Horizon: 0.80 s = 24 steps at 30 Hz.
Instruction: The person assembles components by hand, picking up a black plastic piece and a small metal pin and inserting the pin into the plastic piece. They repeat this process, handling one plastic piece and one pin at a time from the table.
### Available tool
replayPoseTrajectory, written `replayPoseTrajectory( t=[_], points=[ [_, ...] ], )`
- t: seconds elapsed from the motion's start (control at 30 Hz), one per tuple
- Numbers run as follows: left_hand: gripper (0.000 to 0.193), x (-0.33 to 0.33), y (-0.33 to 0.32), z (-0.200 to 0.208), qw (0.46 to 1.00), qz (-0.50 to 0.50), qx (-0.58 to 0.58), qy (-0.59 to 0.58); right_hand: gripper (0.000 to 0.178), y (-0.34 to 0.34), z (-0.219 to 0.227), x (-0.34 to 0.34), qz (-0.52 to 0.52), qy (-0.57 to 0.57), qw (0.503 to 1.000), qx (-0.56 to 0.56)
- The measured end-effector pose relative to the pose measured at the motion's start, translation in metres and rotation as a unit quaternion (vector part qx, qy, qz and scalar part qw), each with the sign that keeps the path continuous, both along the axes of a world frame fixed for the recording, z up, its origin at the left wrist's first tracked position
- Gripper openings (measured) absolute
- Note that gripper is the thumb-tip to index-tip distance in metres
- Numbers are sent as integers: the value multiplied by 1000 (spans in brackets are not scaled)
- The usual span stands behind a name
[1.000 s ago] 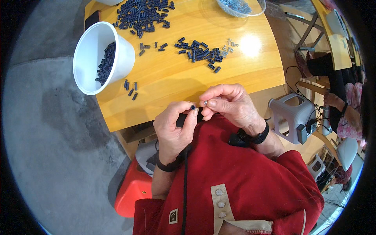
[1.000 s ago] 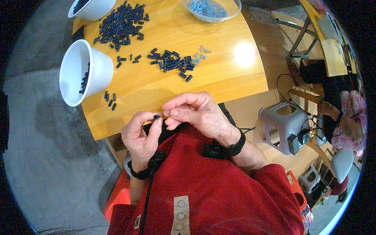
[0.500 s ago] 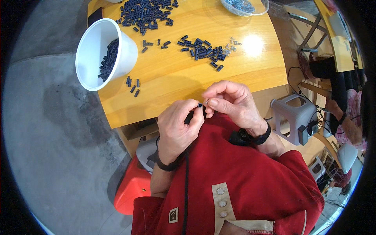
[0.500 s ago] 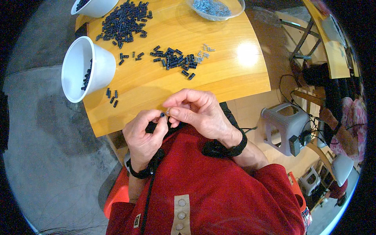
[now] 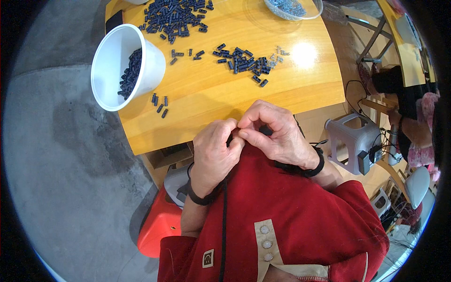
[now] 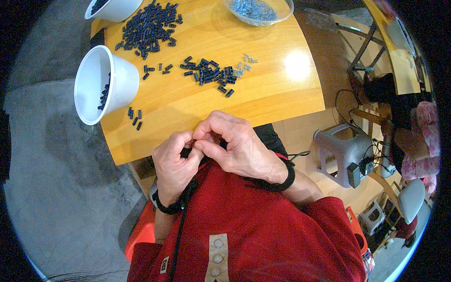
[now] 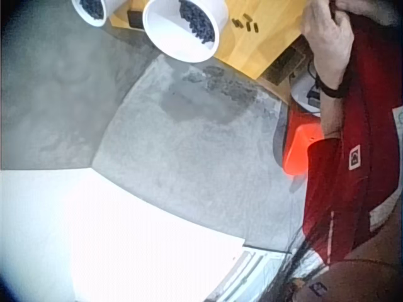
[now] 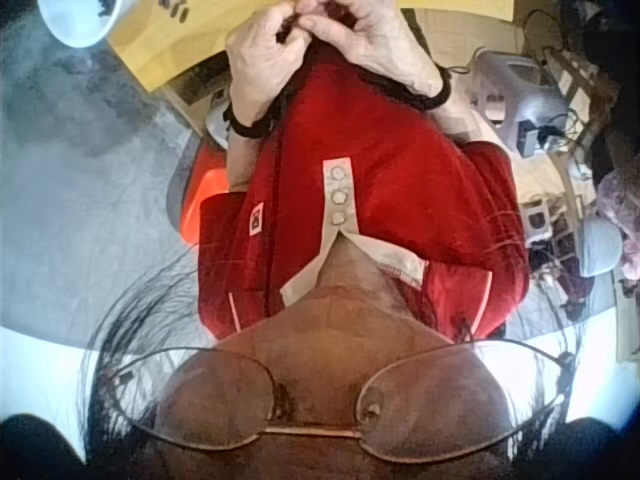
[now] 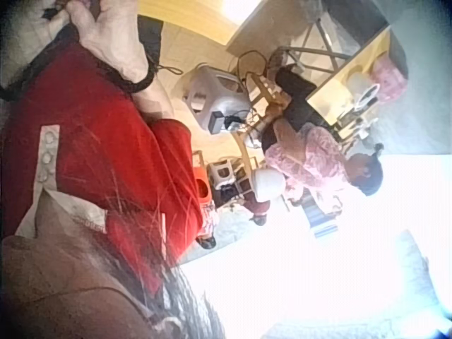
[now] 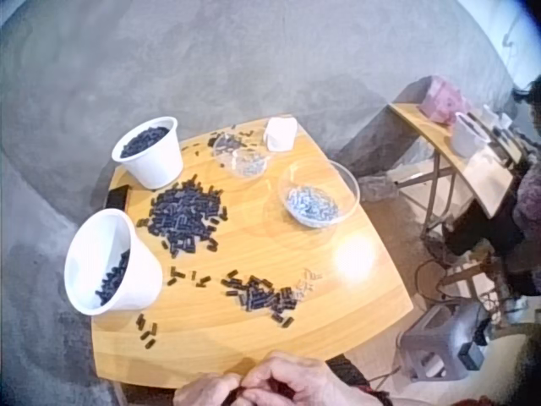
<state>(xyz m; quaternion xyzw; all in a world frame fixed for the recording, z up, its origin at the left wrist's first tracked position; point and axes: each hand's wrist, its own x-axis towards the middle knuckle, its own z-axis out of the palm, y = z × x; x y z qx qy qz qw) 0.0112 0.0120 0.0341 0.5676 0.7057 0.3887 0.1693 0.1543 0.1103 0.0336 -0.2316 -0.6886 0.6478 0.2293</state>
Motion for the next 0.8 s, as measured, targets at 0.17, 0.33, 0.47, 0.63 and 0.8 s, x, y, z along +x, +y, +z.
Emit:
replayPoseTrajectory(
  t=[0.17, 0.33, 0.47, 0.63, 0.8],
  points=[
    [21, -1, -1, -5, 996, 23, 20, -86, 8, -3, -10, -2, -47, 0, 998, -33],
    [18, -2, 2, -4, 994, 18, 49, -97, 6, -5, -15, -2, -53, 38, 991, -117],
    [17, -4, 0, -6, 992, 6, 53, -113, 12, -2, -13, -3, -29, 93, 979, -179],
    [15, -3, -6, 2, 977, 42, -9, -207, 15, 4, -16, 5, -20, 103, 969, -226],
    [14, -4, -7, 0, 976, 35, -19, -214, 15, 7, -14, 10, -24, 78, 967, -240]
  ],
)
